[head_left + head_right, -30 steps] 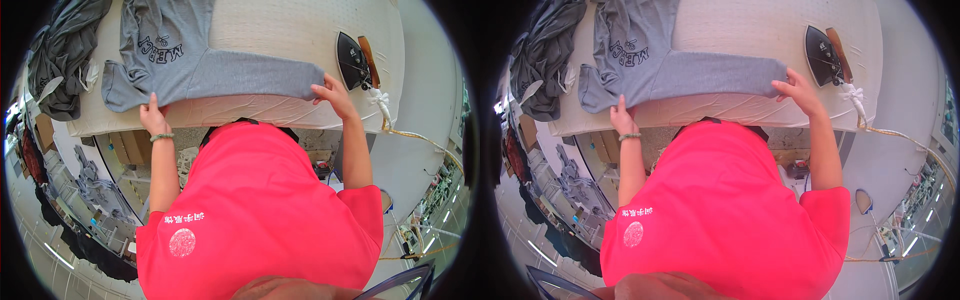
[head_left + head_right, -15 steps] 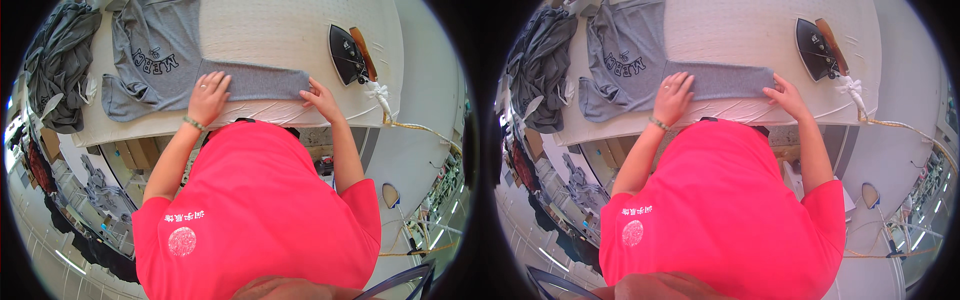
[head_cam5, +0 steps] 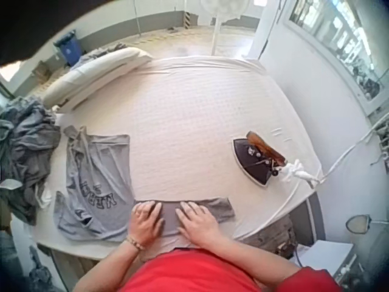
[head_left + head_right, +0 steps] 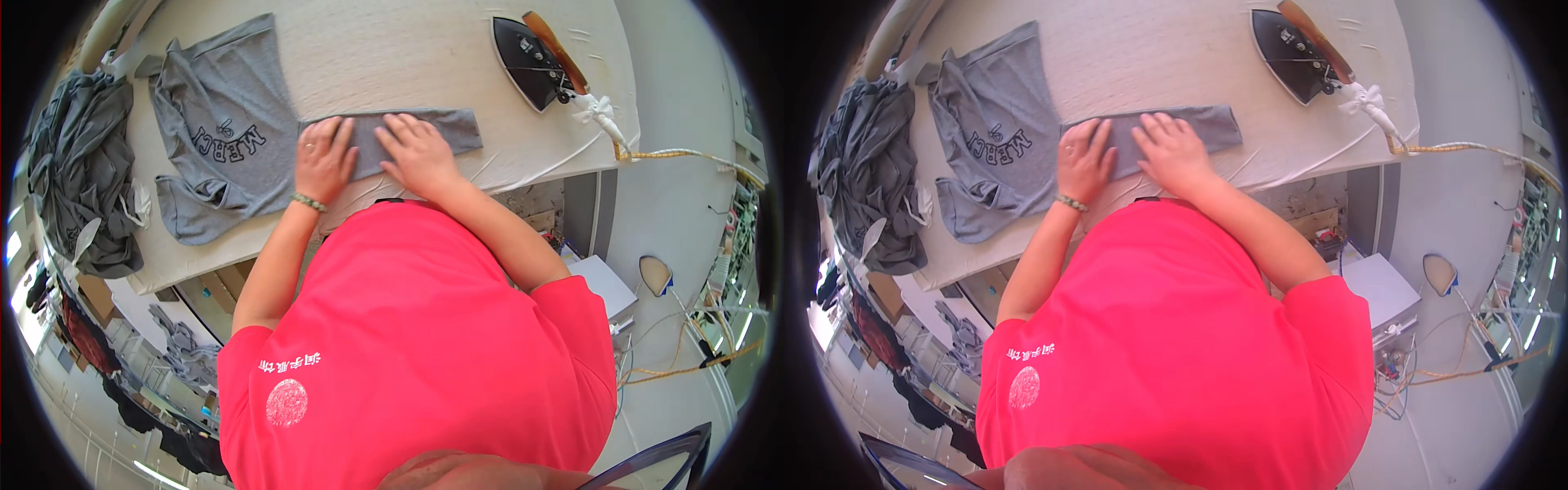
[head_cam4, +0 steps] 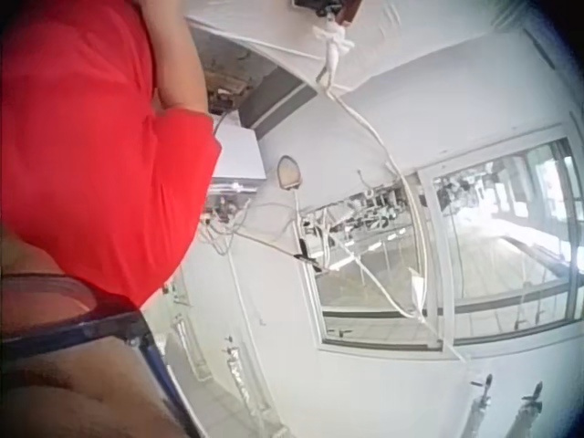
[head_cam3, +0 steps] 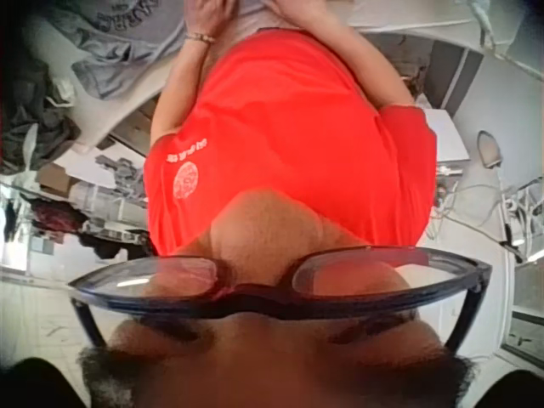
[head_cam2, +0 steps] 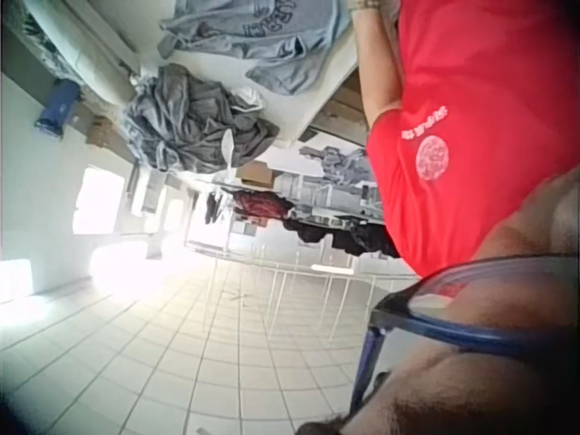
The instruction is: Ironing grey sweatshirts on a professional pressing table in a factory environment.
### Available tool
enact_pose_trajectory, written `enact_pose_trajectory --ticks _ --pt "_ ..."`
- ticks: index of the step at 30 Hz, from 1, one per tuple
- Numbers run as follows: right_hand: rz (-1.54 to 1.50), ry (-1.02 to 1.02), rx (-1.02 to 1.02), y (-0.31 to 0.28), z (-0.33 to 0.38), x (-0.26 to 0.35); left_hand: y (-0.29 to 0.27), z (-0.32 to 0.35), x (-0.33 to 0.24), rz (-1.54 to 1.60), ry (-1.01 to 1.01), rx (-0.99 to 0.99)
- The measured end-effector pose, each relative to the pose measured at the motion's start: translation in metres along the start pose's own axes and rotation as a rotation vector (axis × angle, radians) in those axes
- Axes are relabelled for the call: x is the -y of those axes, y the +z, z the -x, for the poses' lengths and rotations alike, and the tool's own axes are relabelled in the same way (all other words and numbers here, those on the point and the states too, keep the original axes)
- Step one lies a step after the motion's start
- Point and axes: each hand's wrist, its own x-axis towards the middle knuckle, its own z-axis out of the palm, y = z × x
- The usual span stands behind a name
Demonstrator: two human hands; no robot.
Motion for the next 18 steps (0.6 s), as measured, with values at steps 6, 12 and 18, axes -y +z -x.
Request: enact_pose_trajectory --ticks 6,12,18 --pt "0.089 0.220 0.017 -0.025 0.048 -0.051 0.000 0.004 -0.006 -0.068 -0.053 -0.010" --pt "0.127 0.178 -0.018 -0.029 0.051 -0.058 0.033 -0.035 -0.061 0.006 0.153 0.026" --pt "0.087 0.082 -0.030 -0.035 0.048 -0.076 0.044 -0.055 -0.075 0.006 0.061 0.032"
